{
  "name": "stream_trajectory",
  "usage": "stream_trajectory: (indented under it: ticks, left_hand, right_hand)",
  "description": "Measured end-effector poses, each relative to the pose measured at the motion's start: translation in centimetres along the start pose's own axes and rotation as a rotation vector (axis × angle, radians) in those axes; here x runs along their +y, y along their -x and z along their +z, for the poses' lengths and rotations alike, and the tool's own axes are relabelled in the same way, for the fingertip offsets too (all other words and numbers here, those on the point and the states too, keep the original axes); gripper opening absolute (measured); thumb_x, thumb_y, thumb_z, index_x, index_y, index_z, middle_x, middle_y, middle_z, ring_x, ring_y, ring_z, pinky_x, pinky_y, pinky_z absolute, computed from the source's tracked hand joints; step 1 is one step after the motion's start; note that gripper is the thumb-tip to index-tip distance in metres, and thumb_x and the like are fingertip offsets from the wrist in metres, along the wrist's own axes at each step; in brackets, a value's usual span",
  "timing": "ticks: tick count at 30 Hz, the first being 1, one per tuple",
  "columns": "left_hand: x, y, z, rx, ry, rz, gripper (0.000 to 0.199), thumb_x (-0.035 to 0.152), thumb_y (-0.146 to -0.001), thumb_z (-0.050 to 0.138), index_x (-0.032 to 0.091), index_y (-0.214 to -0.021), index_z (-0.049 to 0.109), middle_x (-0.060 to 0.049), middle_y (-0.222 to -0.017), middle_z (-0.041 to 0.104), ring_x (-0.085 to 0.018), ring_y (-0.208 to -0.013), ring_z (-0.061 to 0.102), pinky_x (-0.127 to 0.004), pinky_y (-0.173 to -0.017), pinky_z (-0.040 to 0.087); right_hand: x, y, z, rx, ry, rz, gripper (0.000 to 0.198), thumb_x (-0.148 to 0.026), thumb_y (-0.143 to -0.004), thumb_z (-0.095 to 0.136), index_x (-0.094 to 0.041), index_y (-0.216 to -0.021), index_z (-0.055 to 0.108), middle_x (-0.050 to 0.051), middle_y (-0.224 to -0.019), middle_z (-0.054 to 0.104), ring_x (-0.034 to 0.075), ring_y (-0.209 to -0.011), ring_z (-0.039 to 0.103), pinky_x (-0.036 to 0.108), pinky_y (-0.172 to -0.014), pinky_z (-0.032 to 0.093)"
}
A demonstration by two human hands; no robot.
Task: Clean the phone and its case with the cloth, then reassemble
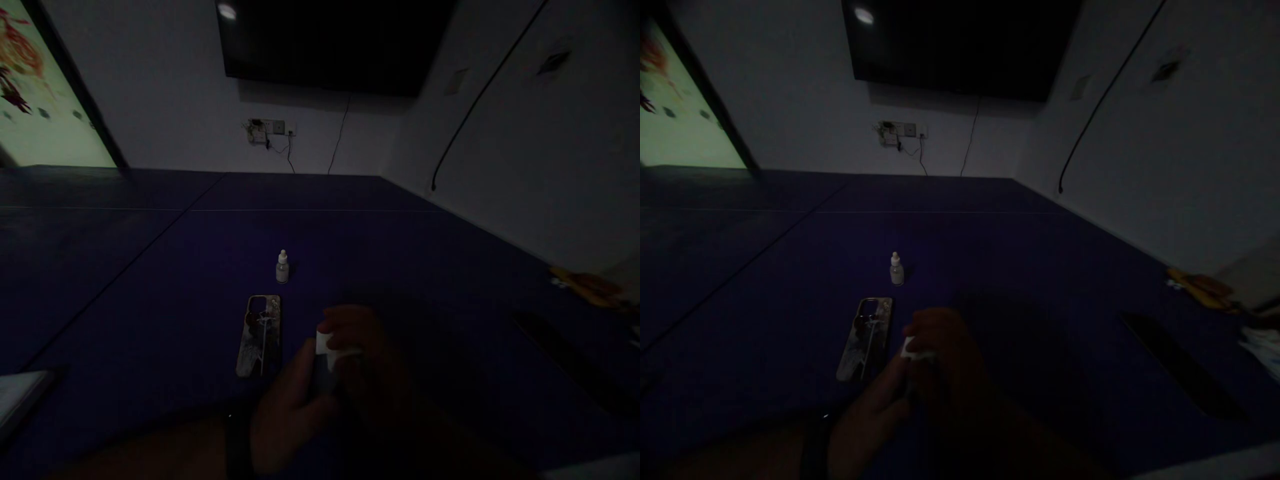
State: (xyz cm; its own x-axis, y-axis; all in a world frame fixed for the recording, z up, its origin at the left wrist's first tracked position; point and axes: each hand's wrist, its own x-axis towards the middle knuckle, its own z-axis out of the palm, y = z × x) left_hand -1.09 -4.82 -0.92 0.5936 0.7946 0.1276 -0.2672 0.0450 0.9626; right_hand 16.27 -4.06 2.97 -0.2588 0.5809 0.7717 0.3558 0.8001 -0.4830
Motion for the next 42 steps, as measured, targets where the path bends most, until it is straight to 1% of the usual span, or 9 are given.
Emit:
stream_trajectory:
  ticks: [4,8,12,19,24,30,35,39,42]
  left_hand:
    - [-0.4,-0.5,0.1,0.041,0.224,-0.16,0.036,0.047,-0.083,0.077,0.022,-0.106,0.063,0.0,-0.093,0.058,-0.014,-0.082,0.053,-0.026,-0.077,0.042]
    - [0.0,-1.4,0.5,0.092,0.642,-0.319,0.032,0.043,-0.087,0.074,0.019,-0.104,0.064,-0.001,-0.091,0.064,-0.012,-0.079,0.06,-0.024,-0.077,0.045]
    - [0.7,-1.7,0.7,0.024,0.907,-0.409,0.044,0.054,-0.098,0.054,0.019,-0.122,0.063,-0.007,-0.098,0.07,-0.02,-0.093,0.068,-0.032,-0.088,0.05]
    - [0.7,-1.9,-0.2,-0.074,0.963,-0.496,0.064,0.064,-0.098,0.044,0.014,-0.134,0.061,-0.017,-0.109,0.074,-0.032,-0.103,0.071,-0.046,-0.094,0.05]
    - [-0.3,-2.0,-0.5,0.016,0.947,-0.441,0.06,0.063,-0.097,0.049,0.012,-0.124,0.067,-0.016,-0.103,0.076,-0.028,-0.094,0.074,-0.043,-0.09,0.052]
    - [-1.1,-1.7,-0.6,0.178,0.897,-0.405,0.057,0.061,-0.098,0.05,0.015,-0.127,0.065,-0.014,-0.11,0.074,-0.026,-0.092,0.073,-0.041,-0.086,0.055]
    - [-0.9,-1.9,-0.3,0.241,0.929,-0.364,0.051,0.059,-0.098,0.052,0.018,-0.126,0.063,-0.011,-0.103,0.074,-0.026,-0.091,0.073,-0.042,-0.086,0.054]
    - [-1.0,-2.4,-0.2,0.241,0.967,-0.274,0.055,0.061,-0.096,0.053,0.02,-0.131,0.06,-0.011,-0.107,0.072,-0.026,-0.096,0.07,-0.041,-0.088,0.053]
    - [-1.0,-2.6,-0.3,0.23,0.963,-0.244,0.058,0.062,-0.095,0.053,0.019,-0.134,0.059,-0.012,-0.109,0.071,-0.027,-0.097,0.069,-0.04,-0.089,0.052]
  right_hand:
    - [0.7,-0.3,0.6,0.292,-0.241,0.292,0.024,-0.022,-0.104,0.043,-0.025,-0.095,0.065,0.003,-0.096,0.071,0.018,-0.102,0.068,0.032,-0.085,0.055]
    - [0.6,0.0,1.5,0.403,-0.371,0.353,0.024,-0.027,-0.104,0.047,-0.026,-0.092,0.068,0.002,-0.094,0.073,0.02,-0.105,0.069,0.034,-0.091,0.054]
    - [0.7,0.3,2.0,0.316,-0.348,0.32,0.025,-0.029,-0.105,0.045,-0.026,-0.094,0.068,0.003,-0.095,0.074,0.019,-0.105,0.069,0.034,-0.092,0.054]
    - [2.6,-0.6,0.1,-0.025,-0.057,0.409,0.022,-0.03,-0.104,0.046,-0.025,-0.113,0.066,0.008,-0.116,0.072,0.02,-0.108,0.069,0.036,-0.092,0.056]
    - [4.5,-0.3,0.2,-0.065,0.055,0.325,0.031,-0.03,-0.096,0.058,-0.021,-0.125,0.058,0.013,-0.127,0.066,0.024,-0.118,0.065,0.041,-0.1,0.053]
    - [5.4,-0.5,0.2,-0.098,0.073,0.575,0.021,-0.036,-0.096,0.06,-0.019,-0.105,0.07,0.007,-0.1,0.075,0.021,-0.09,0.072,0.034,-0.079,0.058]
    - [5.4,-0.5,-0.7,0.049,0.287,0.218,0.022,-0.029,-0.1,0.056,-0.021,-0.111,0.073,0.009,-0.113,0.076,0.023,-0.106,0.072,0.042,-0.094,0.058]
    - [5.7,0.0,-0.4,-0.204,0.374,-0.154,0.029,-0.021,-0.103,0.049,-0.02,-0.125,0.069,0.009,-0.127,0.073,0.021,-0.12,0.067,0.042,-0.101,0.057]
    - [6.3,0.2,0.1,-0.312,0.419,-0.167,0.034,-0.017,-0.104,0.044,-0.017,-0.129,0.067,0.011,-0.13,0.072,0.022,-0.123,0.066,0.044,-0.103,0.057]
